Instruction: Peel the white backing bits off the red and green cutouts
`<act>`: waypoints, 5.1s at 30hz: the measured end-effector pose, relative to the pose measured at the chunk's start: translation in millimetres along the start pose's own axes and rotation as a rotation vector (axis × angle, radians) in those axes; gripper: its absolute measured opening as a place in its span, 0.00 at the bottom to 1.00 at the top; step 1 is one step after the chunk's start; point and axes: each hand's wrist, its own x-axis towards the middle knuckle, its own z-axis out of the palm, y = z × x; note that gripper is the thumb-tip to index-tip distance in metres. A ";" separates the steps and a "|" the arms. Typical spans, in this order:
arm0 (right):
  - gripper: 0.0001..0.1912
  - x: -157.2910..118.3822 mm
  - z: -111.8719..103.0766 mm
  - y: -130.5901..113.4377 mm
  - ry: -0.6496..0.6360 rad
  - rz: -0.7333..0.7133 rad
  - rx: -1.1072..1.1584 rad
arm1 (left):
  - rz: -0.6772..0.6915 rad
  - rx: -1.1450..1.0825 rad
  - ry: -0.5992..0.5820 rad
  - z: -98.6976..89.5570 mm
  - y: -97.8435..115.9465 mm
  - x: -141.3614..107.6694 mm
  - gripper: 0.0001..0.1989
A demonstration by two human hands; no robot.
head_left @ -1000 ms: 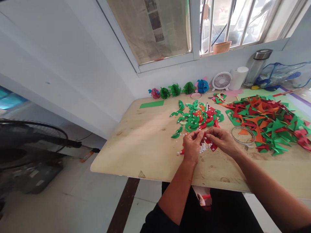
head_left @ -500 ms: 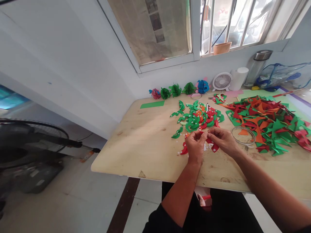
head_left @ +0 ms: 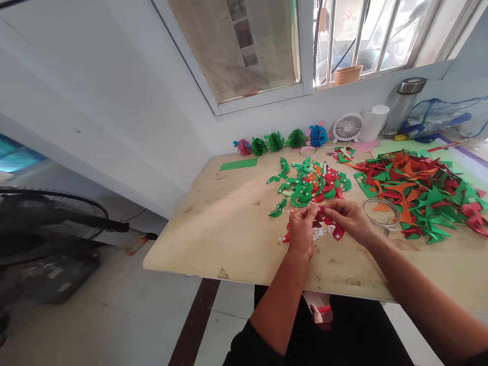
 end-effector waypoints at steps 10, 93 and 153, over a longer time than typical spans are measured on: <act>0.19 0.7 1.0 -3.1 -0.003 0.067 0.113 | 0.040 0.072 0.019 0.1 -3.4 2.8 0.15; 0.18 5.9 -4.9 7.9 0.149 0.182 0.247 | 0.401 0.459 -0.069 -11.5 -31.7 -16.5 0.12; 0.20 6.5 1.9 18.1 0.075 0.020 0.243 | 0.311 0.361 0.065 -16.7 -33.2 -8.2 0.09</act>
